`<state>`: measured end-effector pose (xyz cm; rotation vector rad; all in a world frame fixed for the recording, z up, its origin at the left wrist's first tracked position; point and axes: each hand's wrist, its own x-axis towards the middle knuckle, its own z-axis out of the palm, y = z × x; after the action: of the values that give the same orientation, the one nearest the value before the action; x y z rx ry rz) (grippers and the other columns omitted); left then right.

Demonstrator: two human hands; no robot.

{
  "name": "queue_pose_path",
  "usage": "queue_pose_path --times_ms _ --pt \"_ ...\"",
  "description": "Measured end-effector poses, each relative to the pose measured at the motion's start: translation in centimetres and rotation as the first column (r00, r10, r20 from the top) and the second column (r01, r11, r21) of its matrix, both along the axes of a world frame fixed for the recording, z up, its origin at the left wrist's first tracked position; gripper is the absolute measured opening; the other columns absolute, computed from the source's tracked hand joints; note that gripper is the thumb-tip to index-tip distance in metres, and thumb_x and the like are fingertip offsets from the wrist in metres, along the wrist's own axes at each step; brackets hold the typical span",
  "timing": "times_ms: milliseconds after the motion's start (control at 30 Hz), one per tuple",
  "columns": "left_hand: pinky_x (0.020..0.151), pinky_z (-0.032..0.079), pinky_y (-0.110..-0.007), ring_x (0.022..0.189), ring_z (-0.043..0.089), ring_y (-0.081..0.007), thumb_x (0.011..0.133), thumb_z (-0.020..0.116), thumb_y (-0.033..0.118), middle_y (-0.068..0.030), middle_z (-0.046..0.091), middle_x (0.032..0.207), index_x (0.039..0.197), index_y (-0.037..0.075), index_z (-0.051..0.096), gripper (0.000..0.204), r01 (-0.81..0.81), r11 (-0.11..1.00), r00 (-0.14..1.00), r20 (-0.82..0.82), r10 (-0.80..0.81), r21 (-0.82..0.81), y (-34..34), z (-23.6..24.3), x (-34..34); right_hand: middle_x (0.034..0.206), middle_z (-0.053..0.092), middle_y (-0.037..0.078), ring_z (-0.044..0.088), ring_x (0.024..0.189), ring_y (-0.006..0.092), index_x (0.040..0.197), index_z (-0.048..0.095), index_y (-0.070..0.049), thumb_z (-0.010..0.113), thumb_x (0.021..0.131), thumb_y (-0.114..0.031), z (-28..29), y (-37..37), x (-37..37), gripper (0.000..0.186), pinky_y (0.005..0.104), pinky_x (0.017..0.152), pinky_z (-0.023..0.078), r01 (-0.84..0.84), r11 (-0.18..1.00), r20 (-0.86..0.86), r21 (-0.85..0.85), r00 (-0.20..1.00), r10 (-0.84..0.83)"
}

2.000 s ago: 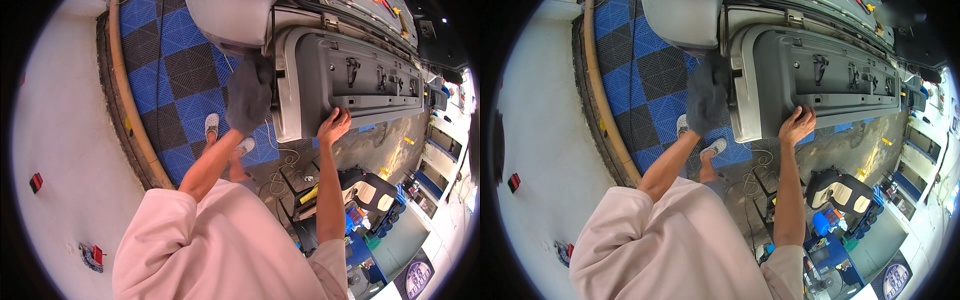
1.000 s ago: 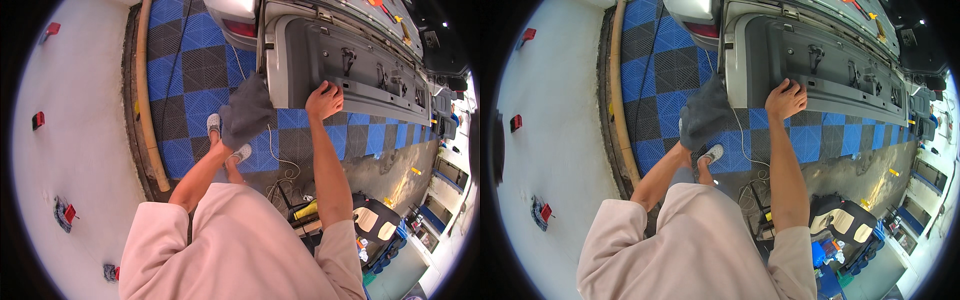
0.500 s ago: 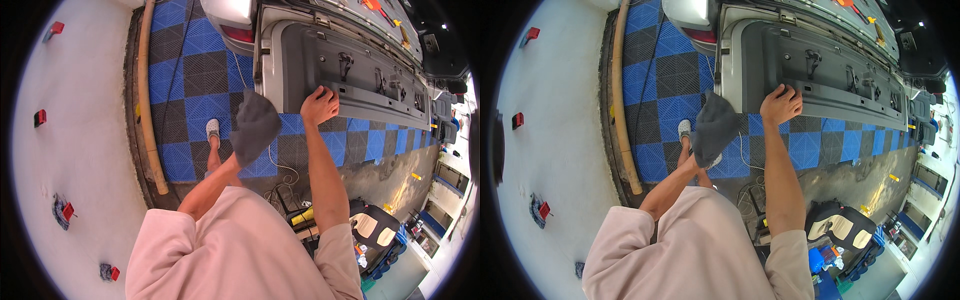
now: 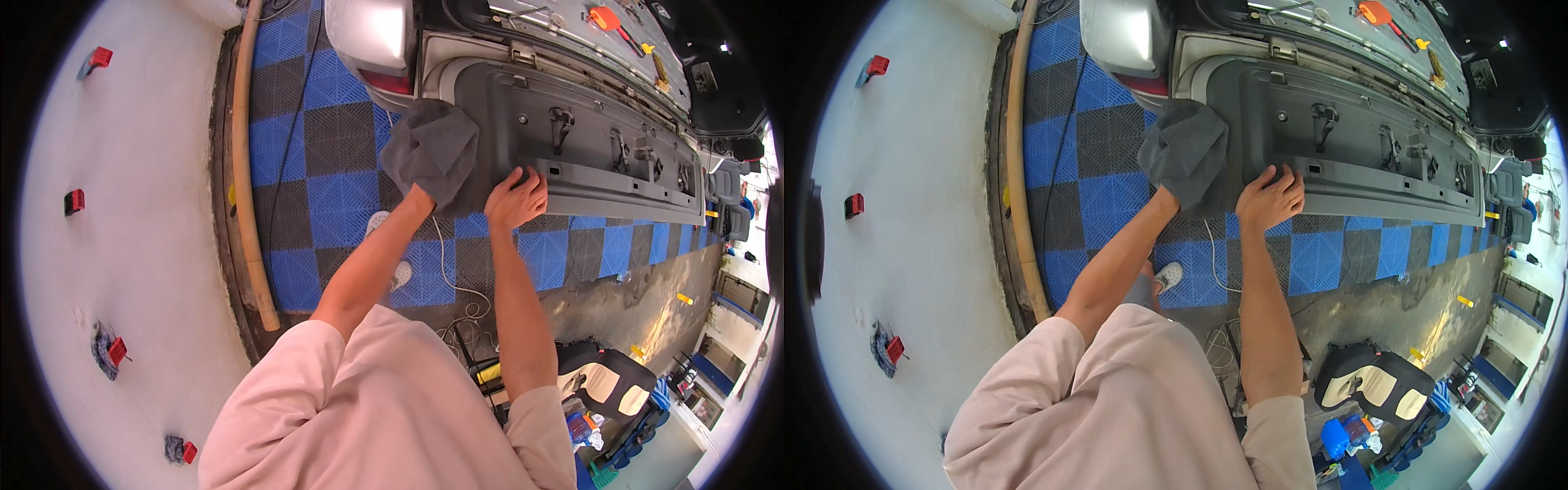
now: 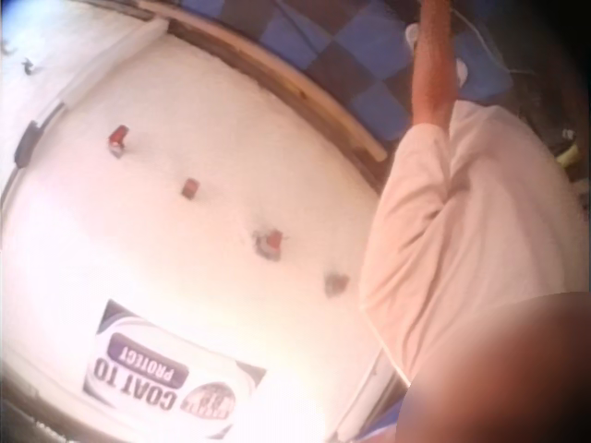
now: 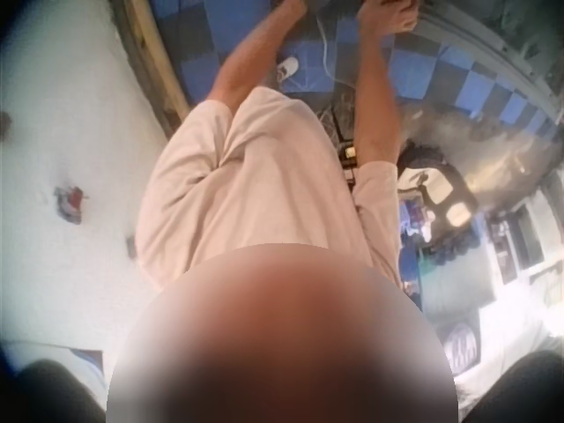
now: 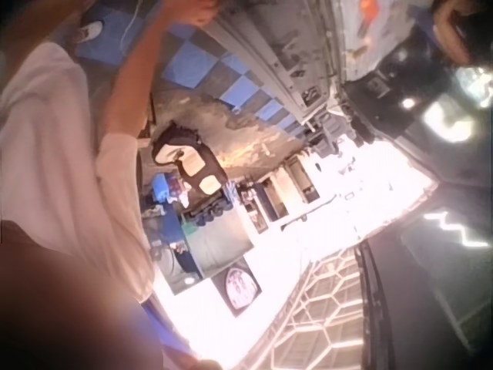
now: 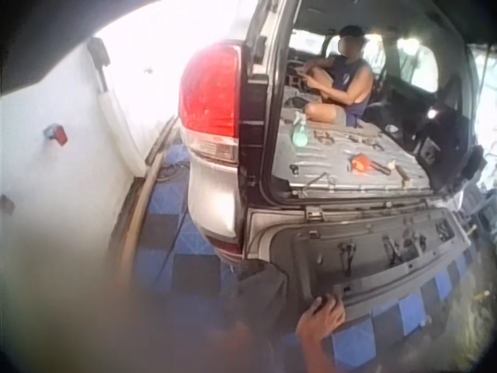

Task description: The person installs a plastic trim panel into the rear of a silver car with the trunk open. They align the panel and press it into place, then move to the side of the car to adjust a door panel and interior trim.

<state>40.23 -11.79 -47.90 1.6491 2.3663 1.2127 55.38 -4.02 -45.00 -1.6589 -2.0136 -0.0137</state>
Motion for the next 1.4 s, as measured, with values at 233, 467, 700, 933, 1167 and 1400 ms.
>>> queue_pose_path --times_ms 233,467,700,933,1167,1400 --pt "0.128 0.032 -0.035 0.152 0.041 -0.0230 0.107 0.057 0.021 -0.0088 0.045 0.164 0.161 0.009 0.043 0.057 0.001 0.952 0.979 0.195 0.061 -0.306 7.5 -4.2 -6.0 0.140 0.058 0.019 0.050 0.134 0.0337 0.130 0.063 -0.003 0.054 0.109 -0.035 0.9 -0.3 -0.3 0.039 0.0503 0.112 0.034 -0.003 1.000 -0.033 0.025 0.999 0.004" --pt "0.129 0.032 -0.036 0.155 0.036 -0.0222 0.110 0.048 0.020 -0.0077 0.039 0.167 0.163 0.009 0.038 0.055 0.258 0.885 0.599 0.654 -0.462 0.388 9.8 -5.2 -9.1 0.139 0.058 0.017 0.050 0.134 0.0334 0.137 0.058 -0.002 0.052 0.111 -0.040 1.2 -0.3 -0.5 0.046 0.0493 0.112 0.034 0.010 0.999 -0.064 0.035 0.998 -0.007" --pt "0.130 0.028 -0.037 0.156 0.034 -0.0237 0.108 0.049 0.022 -0.0079 0.037 0.168 0.164 0.011 0.036 0.059 0.243 0.962 0.908 -0.320 -0.270 -0.123 14.1 -3.4 -12.7 0.144 0.052 0.019 0.046 0.136 0.0343 0.140 0.053 -0.001 0.052 0.110 -0.033 1.7 -0.4 -0.5 0.044 0.0533 0.112 0.032 -0.005 0.998 -0.057 -0.062 0.998 0.002" --pt "0.112 0.048 -0.042 0.134 0.057 -0.0275 0.097 0.058 0.018 -0.0089 0.063 0.142 0.134 0.009 0.069 0.039 0.067 0.908 0.674 -0.652 -0.347 -0.414 16.8 3.7 -13.0 0.143 0.053 0.018 0.048 0.135 0.0352 0.140 0.053 0.000 0.055 0.108 -0.030 1.9 -0.4 -0.6 0.044 0.0532 0.111 0.033 0.014 0.995 -0.043 -0.098 0.999 -0.018" --pt "0.093 0.055 -0.039 0.110 0.067 -0.0263 0.097 0.060 0.017 -0.0110 0.071 0.119 0.119 0.007 0.072 0.028 0.142 0.838 0.754 -0.491 -0.437 -0.528 16.1 1.3 -13.3 0.143 0.054 0.017 0.049 0.133 0.0355 0.140 0.055 -0.002 0.054 0.109 -0.030 2.2 -0.3 -0.5 0.042 0.0523 0.111 0.033 -0.003 0.998 -0.037 -0.070 0.999 0.001" --pt "0.107 0.049 -0.042 0.122 0.063 -0.0299 0.097 0.062 0.017 -0.0145 0.068 0.127 0.131 0.004 0.067 0.037 0.338 0.936 0.937 0.052 -0.344 0.098 21.7 -5.0 -12.2 0.143 0.053 0.019 0.049 0.138 0.0381 0.140 0.055 0.000 0.057 0.105 -0.026 2.3 -0.2 -0.5 0.043 0.0546 0.114 0.032 0.003 0.995 -0.043 -0.099 0.999 -0.007"
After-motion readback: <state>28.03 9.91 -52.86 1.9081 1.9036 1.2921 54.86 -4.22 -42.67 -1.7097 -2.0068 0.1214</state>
